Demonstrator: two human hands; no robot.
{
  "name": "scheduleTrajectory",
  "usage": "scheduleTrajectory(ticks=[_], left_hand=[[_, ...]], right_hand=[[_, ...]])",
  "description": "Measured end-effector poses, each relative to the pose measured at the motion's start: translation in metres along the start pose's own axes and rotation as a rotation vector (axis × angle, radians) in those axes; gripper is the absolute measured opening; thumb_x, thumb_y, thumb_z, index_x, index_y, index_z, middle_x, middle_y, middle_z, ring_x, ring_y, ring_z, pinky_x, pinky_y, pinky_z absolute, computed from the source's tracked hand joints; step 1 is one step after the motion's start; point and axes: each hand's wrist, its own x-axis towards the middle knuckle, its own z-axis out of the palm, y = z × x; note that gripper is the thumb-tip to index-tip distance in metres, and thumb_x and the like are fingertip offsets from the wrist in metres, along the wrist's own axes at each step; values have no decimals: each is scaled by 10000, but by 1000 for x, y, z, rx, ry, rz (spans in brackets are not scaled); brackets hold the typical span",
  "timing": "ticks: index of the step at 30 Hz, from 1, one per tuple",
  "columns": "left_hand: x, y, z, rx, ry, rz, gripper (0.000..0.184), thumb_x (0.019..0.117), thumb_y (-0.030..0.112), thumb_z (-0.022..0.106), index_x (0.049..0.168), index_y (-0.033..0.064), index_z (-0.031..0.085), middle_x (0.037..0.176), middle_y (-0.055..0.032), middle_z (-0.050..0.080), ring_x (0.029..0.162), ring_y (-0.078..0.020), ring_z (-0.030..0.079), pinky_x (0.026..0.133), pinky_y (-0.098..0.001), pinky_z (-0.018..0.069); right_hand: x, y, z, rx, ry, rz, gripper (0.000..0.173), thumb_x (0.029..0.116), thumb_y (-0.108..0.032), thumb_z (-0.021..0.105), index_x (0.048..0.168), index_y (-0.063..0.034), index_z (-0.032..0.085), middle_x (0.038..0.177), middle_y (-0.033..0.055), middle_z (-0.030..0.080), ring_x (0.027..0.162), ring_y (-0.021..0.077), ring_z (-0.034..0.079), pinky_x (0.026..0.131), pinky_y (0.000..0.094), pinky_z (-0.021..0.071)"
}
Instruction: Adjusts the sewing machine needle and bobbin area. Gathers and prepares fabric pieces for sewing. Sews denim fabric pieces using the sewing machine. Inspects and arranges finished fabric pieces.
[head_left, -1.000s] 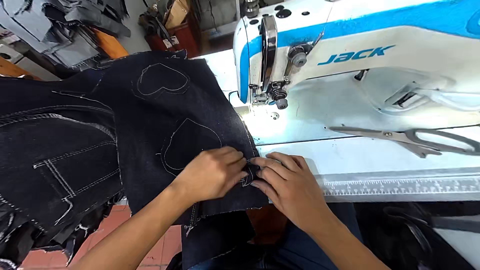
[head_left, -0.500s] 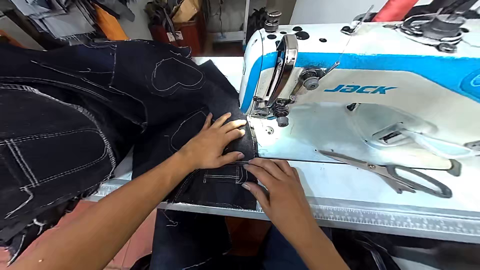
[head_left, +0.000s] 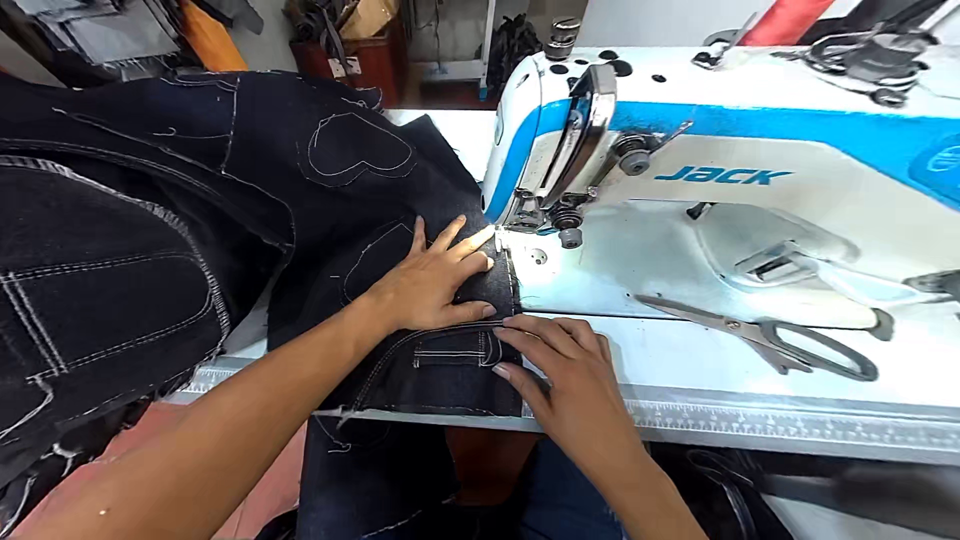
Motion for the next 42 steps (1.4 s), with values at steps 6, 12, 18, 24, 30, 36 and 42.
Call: scheduleTrajectory(ticks=[6, 12, 18, 24, 30, 36, 42], left_hand=[[1, -8, -4, 123, -6, 70, 625, 957, 682, 484, 1355, 222, 628, 1679, -43, 316, 1572, -401, 164, 1125, -825, 78], [-84, 10, 4, -301, 240, 407, 341, 966, 13, 468, 973, 149, 781, 1149, 2, 743, 1267, -188, 622, 1223, -559, 345], [-77, -7, 7, -219, 113, 482, 437, 960, 26, 466, 1157, 245, 789, 1302, 32, 702, 1426, -239, 491, 1241, -669, 203], [-43, -26, 1, -87, 90, 515, 474, 965, 26, 468, 1258, 275, 745, 1383, 51, 660, 1441, -256, 470, 1221, -673, 222], [-13, -44, -6, -29, 73, 493, 536, 968, -4, 458, 1329, 309, 701, 1420, 57, 638, 1444, -279, 465, 1182, -709, 245], [11, -60, -10, 21, 77, 444, 513, 990, 8, 457, 1357, 287, 682, 1442, 59, 621, 1450, -261, 457, 1197, -659, 266], [39, -67, -40, 211, -47, 514, 609, 935, -100, 479, 1376, 277, 663, 1448, 4, 610, 1393, -293, 508, 1104, -611, 405]], right_hand=[[-1, -6, 4, 2, -25, 33, 403, 990, -574, 508, 1204, -344, 760, 1269, -138, 700, 1129, 207, 629, 872, 462, 462], [1, -3, 2, 23, -34, 24, 400, 973, -571, 541, 1180, -313, 766, 1255, -142, 703, 1117, 210, 629, 848, 470, 480], [19, 5, 5, 36, -43, -6, 385, 958, -494, 598, 1227, -263, 749, 1294, -101, 681, 1104, 231, 612, 816, 456, 483], [53, 26, 7, 58, -45, -67, 362, 955, -426, 663, 1203, -185, 767, 1296, -23, 700, 1068, 277, 630, 821, 477, 499], [52, 27, 11, 31, -14, -98, 279, 1021, -329, 585, 1160, -195, 786, 1279, -40, 714, 1120, 267, 630, 842, 457, 486], [56, 25, 12, -40, -51, -72, 371, 1048, -372, 504, 1253, -166, 736, 1341, -11, 676, 1168, 296, 597, 856, 473, 472], [56, 30, 11, 18, -65, -87, 383, 1040, -372, 518, 1272, -155, 733, 1345, 9, 679, 1186, 332, 593, 912, 513, 472]])
